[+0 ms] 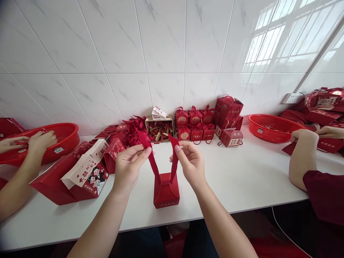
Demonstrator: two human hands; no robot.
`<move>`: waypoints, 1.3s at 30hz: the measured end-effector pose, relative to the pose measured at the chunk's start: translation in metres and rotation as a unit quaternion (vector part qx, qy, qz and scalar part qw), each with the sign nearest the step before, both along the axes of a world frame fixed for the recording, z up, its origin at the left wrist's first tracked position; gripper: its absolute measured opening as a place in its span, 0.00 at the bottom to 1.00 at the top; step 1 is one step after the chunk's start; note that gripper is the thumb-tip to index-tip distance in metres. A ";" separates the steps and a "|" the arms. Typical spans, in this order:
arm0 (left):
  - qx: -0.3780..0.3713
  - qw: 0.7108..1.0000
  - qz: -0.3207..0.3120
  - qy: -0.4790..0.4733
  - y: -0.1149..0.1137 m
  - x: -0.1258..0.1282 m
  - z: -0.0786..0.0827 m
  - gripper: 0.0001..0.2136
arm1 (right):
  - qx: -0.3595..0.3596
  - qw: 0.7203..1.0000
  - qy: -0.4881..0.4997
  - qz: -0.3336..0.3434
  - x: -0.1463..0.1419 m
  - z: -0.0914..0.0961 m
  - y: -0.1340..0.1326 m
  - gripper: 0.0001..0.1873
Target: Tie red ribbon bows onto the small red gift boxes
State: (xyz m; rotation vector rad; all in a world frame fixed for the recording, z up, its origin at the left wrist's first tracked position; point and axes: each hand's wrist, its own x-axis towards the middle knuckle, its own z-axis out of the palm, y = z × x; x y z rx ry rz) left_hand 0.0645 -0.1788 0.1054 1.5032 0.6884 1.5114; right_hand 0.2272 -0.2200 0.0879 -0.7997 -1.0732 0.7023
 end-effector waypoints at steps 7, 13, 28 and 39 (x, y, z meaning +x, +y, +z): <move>-0.013 0.995 -0.096 -0.002 0.001 0.000 0.001 0.08 | 0.009 0.999 0.032 0.012 -0.004 0.004 0.002 0.09; -0.046 0.987 -0.141 0.065 -0.006 -0.001 0.003 0.09 | -0.043 0.997 -0.051 0.036 -0.008 0.005 0.002 0.11; -0.139 0.962 -0.214 0.103 0.004 -0.016 -0.007 0.11 | 0.111 0.945 -0.273 0.141 0.011 -0.013 0.006 0.09; -0.123 0.965 -0.213 0.085 0.001 -0.014 -0.016 0.13 | 0.213 0.871 -0.441 -0.032 0.014 -0.022 0.008 0.19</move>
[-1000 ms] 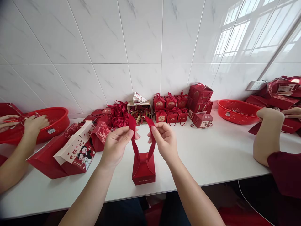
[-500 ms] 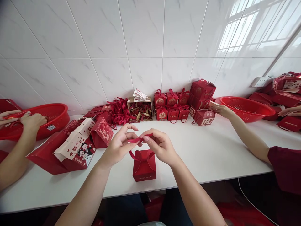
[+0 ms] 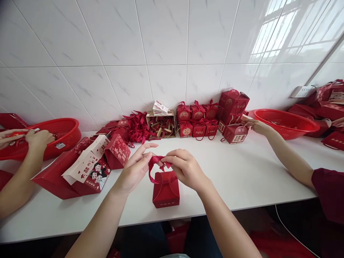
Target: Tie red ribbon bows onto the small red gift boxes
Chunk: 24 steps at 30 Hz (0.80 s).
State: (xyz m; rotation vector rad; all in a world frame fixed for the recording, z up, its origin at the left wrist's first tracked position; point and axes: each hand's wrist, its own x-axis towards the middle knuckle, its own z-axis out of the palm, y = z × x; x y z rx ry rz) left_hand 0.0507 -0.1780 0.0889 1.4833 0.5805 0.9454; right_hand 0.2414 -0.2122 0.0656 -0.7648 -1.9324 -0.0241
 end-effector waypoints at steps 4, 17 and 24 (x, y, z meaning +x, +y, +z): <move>0.255 0.948 0.162 0.098 -0.003 -0.003 -0.014 0.19 | -0.017 0.996 0.083 -0.025 -0.001 -0.008 -0.005 0.16; 0.144 0.838 0.385 0.358 -0.019 -0.125 -0.125 0.14 | -0.386 0.794 0.367 -0.292 0.089 -0.141 -0.077 0.17; 0.143 0.899 0.296 0.289 -0.021 -0.077 -0.121 0.09 | -0.319 0.802 0.367 -0.346 0.068 -0.123 -0.061 0.21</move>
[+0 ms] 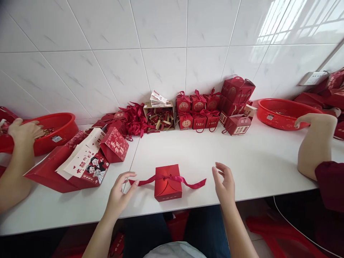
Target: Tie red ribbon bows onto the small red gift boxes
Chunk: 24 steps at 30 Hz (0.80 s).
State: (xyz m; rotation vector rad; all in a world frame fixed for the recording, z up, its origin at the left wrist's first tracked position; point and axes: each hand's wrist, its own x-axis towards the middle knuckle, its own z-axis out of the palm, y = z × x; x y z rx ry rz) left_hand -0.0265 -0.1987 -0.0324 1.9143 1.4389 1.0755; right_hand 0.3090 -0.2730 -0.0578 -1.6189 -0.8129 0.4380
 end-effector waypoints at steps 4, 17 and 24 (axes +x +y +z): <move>-0.059 0.993 -0.057 -0.080 -0.002 0.044 0.013 0.11 | 0.010 0.977 0.019 0.212 -0.034 0.017 0.019 0.17; -0.248 0.947 -0.142 -0.148 0.004 0.066 0.004 0.16 | -0.047 0.934 0.136 0.328 -0.071 0.011 0.034 0.24; -0.163 0.977 -0.113 -0.082 0.007 0.059 0.005 0.21 | -0.018 0.959 0.031 0.283 -0.047 0.020 0.036 0.23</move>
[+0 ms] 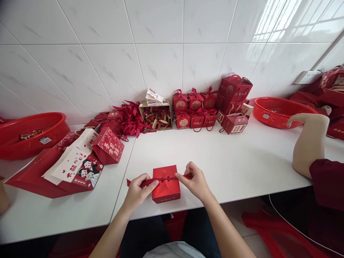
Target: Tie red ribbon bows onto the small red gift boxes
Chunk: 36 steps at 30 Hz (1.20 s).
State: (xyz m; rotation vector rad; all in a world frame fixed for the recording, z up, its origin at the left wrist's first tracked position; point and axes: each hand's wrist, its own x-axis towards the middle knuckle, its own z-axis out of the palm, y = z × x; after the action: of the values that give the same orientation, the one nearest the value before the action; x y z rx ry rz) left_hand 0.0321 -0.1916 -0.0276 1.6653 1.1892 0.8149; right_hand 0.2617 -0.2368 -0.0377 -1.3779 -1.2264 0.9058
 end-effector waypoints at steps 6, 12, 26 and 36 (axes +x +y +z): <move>-0.057 0.996 -0.036 0.057 0.018 -0.025 0.003 0.16 | 0.062 0.976 -0.191 0.090 0.015 0.015 -0.015 0.15; -0.212 0.941 -0.262 0.033 0.023 -0.032 0.020 0.11 | 0.166 0.950 -0.232 -0.130 -0.011 0.002 -0.011 0.11; 0.196 0.969 -0.069 0.130 -0.030 0.020 0.027 0.13 | 0.062 0.996 -0.050 0.026 -0.045 0.025 -0.010 0.11; 0.321 0.915 -0.108 0.221 -0.031 0.017 0.019 0.17 | -0.021 0.993 -0.054 0.102 -0.039 0.038 -0.009 0.05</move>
State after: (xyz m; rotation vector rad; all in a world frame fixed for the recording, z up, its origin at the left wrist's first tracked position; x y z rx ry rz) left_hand 0.0494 -0.2223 -0.0090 2.5820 1.0526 0.7501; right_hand 0.2223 -0.2454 0.0000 -1.3667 -1.4580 1.0142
